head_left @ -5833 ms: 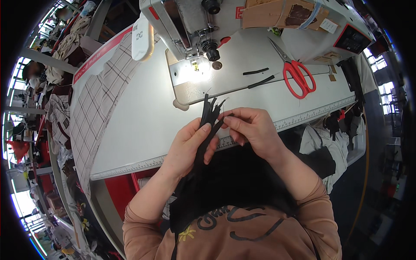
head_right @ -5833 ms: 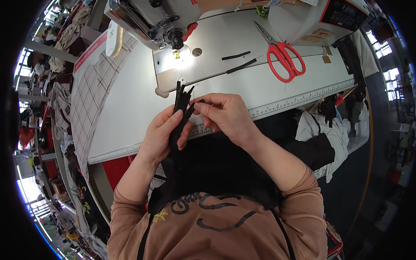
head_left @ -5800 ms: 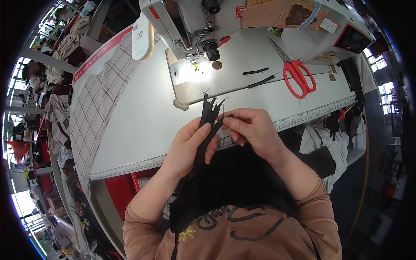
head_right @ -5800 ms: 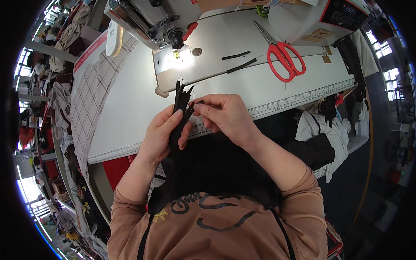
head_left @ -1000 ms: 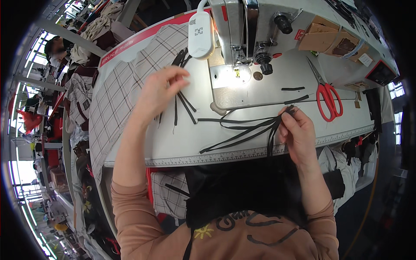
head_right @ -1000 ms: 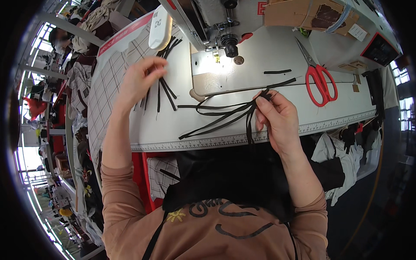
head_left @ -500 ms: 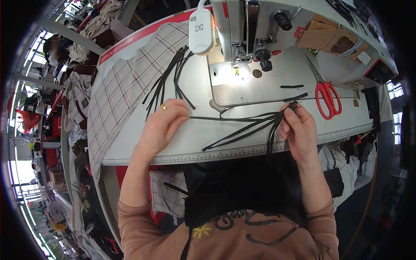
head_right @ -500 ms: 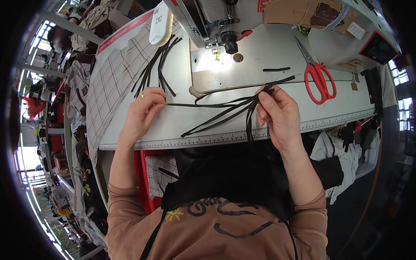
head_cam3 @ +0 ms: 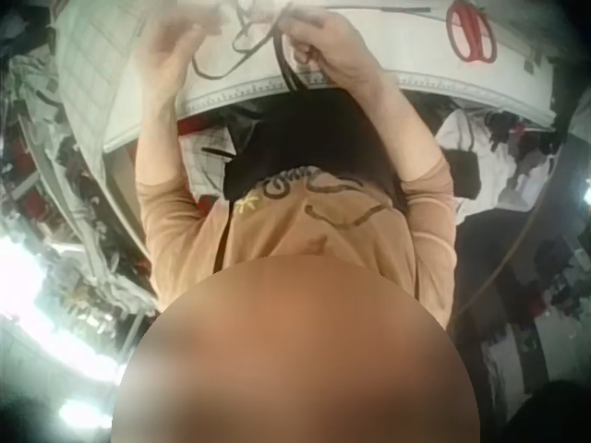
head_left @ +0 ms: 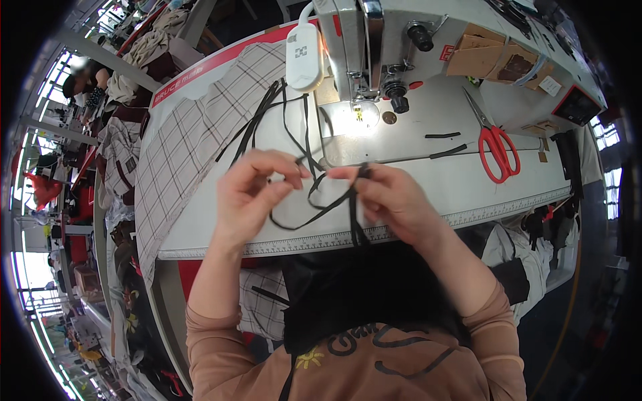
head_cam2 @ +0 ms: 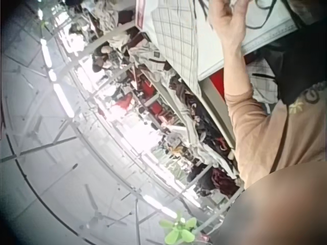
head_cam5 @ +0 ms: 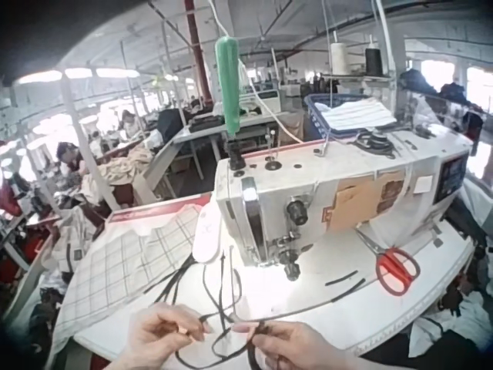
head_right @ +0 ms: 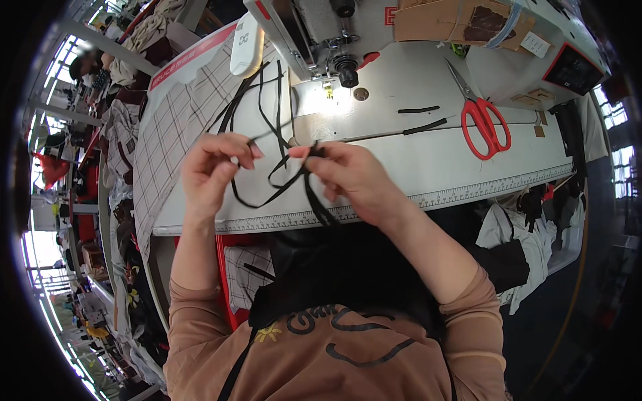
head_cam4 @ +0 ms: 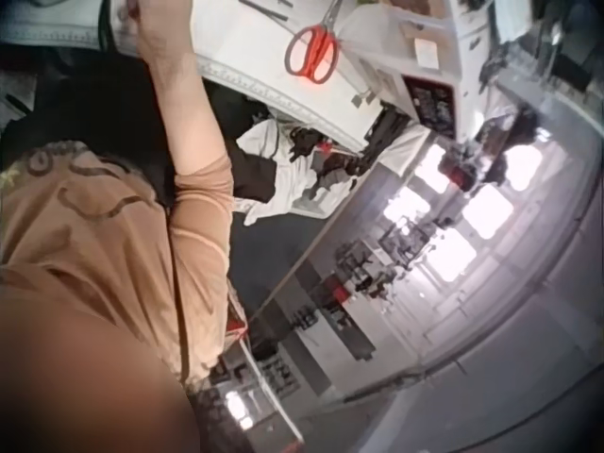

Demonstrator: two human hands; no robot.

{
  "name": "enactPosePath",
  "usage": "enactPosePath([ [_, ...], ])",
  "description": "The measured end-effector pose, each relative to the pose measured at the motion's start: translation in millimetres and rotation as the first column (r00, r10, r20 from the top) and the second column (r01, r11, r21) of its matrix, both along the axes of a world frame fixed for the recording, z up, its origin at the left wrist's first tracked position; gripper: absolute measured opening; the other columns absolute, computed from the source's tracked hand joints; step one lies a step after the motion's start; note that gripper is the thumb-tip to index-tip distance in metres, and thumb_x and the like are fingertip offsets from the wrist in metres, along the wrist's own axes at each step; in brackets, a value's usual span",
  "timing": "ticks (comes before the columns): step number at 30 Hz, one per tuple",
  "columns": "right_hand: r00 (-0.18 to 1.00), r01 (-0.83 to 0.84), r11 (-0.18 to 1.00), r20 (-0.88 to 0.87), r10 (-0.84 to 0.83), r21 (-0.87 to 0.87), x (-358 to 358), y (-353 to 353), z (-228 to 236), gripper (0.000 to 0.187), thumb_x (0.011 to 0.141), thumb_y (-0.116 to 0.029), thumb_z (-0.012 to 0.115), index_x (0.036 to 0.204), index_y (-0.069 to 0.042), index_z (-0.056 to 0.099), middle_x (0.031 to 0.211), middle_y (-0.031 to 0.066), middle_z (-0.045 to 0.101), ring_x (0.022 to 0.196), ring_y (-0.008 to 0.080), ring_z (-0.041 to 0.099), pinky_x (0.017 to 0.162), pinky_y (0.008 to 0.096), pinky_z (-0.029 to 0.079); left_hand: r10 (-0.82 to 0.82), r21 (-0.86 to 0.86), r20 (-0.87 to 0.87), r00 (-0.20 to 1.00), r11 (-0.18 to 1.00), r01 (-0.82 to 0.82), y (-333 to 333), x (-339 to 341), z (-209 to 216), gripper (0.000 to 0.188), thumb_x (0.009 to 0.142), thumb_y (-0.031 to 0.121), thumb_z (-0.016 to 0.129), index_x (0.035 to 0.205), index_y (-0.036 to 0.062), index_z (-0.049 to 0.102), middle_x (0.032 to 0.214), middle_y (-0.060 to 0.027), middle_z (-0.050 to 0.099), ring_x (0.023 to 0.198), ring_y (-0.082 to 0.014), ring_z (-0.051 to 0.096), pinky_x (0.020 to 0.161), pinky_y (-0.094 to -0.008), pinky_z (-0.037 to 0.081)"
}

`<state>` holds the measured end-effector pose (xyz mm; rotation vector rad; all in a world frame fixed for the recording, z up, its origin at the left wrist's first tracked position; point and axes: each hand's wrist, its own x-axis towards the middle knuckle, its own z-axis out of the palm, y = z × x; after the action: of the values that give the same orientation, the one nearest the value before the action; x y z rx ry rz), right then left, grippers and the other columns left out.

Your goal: The person is manually inserting sliders onto zipper tapes and trimming them with scissors at a sewing workstation.

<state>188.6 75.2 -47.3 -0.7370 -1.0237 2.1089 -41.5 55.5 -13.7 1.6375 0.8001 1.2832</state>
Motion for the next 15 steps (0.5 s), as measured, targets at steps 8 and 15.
enactPosePath([
  [8, 0.989, 0.027, 0.999, -0.143, -0.033, -0.043, -18.2, 13.5, -9.7, 0.029, 0.094, -0.018, 0.052, 0.111, 0.004, 0.058, 0.061, -0.0061, 0.04, 0.051, 0.0019, 0.034, 0.049, 0.0171, 0.035, -0.107, -0.349, -0.078, 0.991, 0.934, 0.073, -27.6, -4.4, -17.3, 0.009, 0.082, -0.002, 0.06, 0.092, -0.0023, 0.06, 0.084, -0.0071, 0.064, 0.076, -0.0145, 0.062, 0.068, -0.0261, 0.049],
  [15, 1.0, -0.026, 0.999, -0.01, 0.026, 0.023, -5.0, -15.0, -4.0, 0.014, 0.092, -0.011, 0.053, 0.095, 0.001, 0.059, 0.07, -0.0014, 0.051, 0.054, 0.0045, 0.044, 0.052, 0.0192, 0.042, -0.016, -0.483, -0.322, 0.947, 0.862, -0.15, 4.5, 5.9, -12.1, 0.031, 0.095, 0.025, 0.047, 0.095, -0.0014, 0.063, 0.086, -0.0068, 0.065, 0.079, -0.0134, 0.062, 0.065, -0.0242, 0.047],
])
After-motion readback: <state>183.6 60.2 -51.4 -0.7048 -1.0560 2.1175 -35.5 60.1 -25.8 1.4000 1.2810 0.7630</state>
